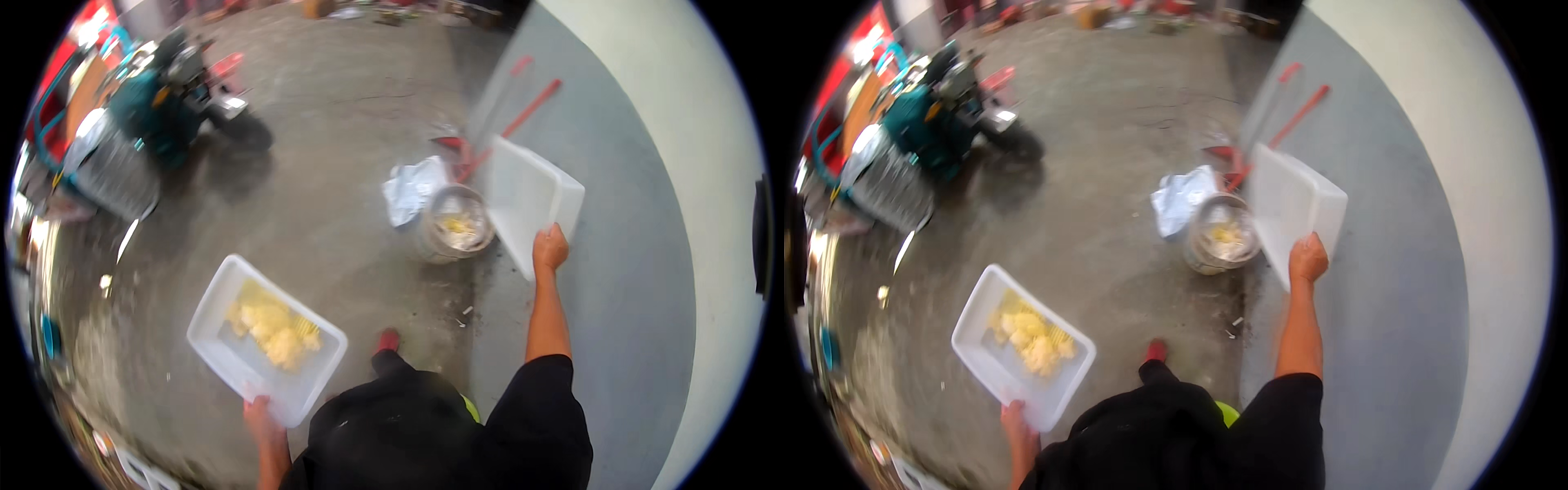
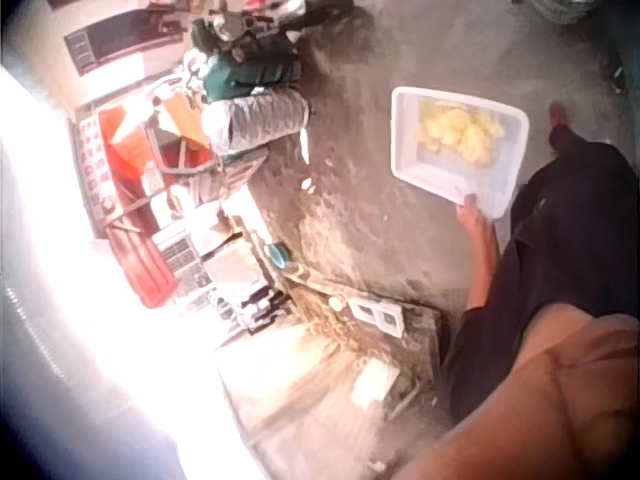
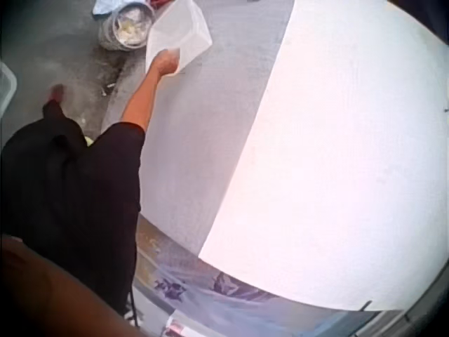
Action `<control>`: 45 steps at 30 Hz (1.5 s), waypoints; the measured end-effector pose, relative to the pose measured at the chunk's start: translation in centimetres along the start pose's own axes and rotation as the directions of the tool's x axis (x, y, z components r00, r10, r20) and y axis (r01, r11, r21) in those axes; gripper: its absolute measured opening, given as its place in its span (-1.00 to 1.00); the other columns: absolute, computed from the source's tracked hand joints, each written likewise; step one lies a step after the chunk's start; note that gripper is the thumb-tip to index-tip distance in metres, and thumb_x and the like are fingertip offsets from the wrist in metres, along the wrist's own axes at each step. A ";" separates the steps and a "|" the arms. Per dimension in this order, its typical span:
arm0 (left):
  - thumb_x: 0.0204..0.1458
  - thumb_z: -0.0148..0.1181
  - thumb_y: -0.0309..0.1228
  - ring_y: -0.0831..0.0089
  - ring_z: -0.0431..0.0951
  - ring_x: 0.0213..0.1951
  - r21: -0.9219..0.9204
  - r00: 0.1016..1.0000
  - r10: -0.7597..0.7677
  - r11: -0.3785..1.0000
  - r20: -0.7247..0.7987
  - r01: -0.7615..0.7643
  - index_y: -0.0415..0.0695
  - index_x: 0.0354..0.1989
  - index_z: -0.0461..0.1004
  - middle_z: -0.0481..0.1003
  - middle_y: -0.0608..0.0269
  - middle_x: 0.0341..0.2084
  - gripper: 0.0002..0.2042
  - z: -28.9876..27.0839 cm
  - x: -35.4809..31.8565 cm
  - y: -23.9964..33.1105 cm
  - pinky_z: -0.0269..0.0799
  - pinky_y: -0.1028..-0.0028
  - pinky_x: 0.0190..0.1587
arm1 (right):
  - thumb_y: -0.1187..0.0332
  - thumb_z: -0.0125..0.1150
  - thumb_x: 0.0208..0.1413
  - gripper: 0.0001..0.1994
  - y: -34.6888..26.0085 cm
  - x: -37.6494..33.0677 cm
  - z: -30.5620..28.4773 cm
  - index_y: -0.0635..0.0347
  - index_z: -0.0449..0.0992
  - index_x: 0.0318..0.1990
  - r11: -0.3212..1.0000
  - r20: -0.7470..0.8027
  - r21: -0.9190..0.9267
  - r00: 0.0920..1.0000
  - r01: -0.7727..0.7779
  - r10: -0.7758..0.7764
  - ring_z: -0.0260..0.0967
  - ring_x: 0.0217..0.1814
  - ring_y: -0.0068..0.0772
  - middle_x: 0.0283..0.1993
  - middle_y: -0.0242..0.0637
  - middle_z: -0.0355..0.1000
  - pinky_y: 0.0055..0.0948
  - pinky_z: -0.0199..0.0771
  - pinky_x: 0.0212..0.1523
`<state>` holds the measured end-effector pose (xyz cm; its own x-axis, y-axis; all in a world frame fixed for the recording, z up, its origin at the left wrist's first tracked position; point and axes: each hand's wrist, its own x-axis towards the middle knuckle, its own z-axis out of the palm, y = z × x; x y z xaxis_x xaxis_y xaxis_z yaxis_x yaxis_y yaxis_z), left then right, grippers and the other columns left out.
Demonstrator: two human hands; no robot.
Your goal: The person washes crinkle-cut potato slices and dark seaweed-like items in white plastic containers using a hose. They transfer the potatoes between containers, rinse them thoroughly, and place the container into a display case. The person also handles green vegetables and dark sheets in separate containers.
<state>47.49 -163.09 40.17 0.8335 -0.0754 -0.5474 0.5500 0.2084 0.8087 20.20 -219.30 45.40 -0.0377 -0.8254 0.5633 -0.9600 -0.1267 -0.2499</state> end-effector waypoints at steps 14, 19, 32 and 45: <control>-0.20 -0.03 -0.65 0.50 0.49 -0.38 -0.351 0.794 0.068 0.872 -0.605 -0.342 -0.32 -0.11 0.38 0.49 0.21 -0.33 -0.63 -28.7 -10.6 2.7 0.42 0.52 -0.29 | 0.39 0.18 -0.12 -0.73 -20.7 -29.1 -1.8 0.07 0.34 -0.20 0.566 0.974 0.153 0.221 -0.810 0.053 0.21 -0.25 -0.31 -0.33 -0.33 0.22 0.16 0.30 -0.12; -0.21 -0.03 -0.65 0.53 0.48 -0.41 -0.296 0.575 0.084 0.792 -0.814 -0.534 -0.32 -0.18 0.41 0.48 0.24 -0.39 -0.68 -31.8 -11.3 0.2 0.41 0.54 -0.35 | 0.43 0.17 -0.13 -0.69 -33.5 -38.2 0.2 0.13 0.31 -0.16 0.775 0.951 0.211 -0.058 -0.596 -0.303 0.26 -0.22 -0.25 -0.25 -0.29 0.27 0.08 0.31 -0.20; -0.24 -0.07 -0.67 0.52 0.47 -0.39 -0.319 0.241 -0.218 0.760 -0.946 -0.567 -0.34 -0.22 0.41 0.47 0.23 -0.38 -0.68 -47.2 -20.7 -3.9 0.40 0.53 -0.32 | 0.52 0.00 -0.23 -0.68 -48.7 -61.8 -16.5 0.25 0.40 -0.20 0.566 0.599 0.801 0.257 -0.195 -0.758 0.43 -0.25 -0.05 -0.27 -0.11 0.44 0.00 0.42 -0.16; -0.23 -0.09 -0.64 0.39 0.49 -0.33 -0.341 0.089 -0.408 0.604 -0.909 -0.720 -0.35 -0.08 0.33 0.44 0.14 -0.29 -0.59 -72.8 -32.0 -9.0 0.42 0.46 -0.26 | 0.61 0.06 -0.27 -0.73 -51.5 -99.2 -39.0 0.31 0.35 -0.28 0.527 0.424 0.771 -0.329 -0.357 -0.844 0.34 -0.32 -0.42 -0.35 -0.29 0.38 -0.45 0.36 -0.30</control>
<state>12.06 -91.55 34.77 -0.1986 0.7946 -0.5738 -0.2865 0.5128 0.8093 62.52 -109.42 33.09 0.9402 0.1451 -0.3082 -0.2780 -0.1964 -0.9403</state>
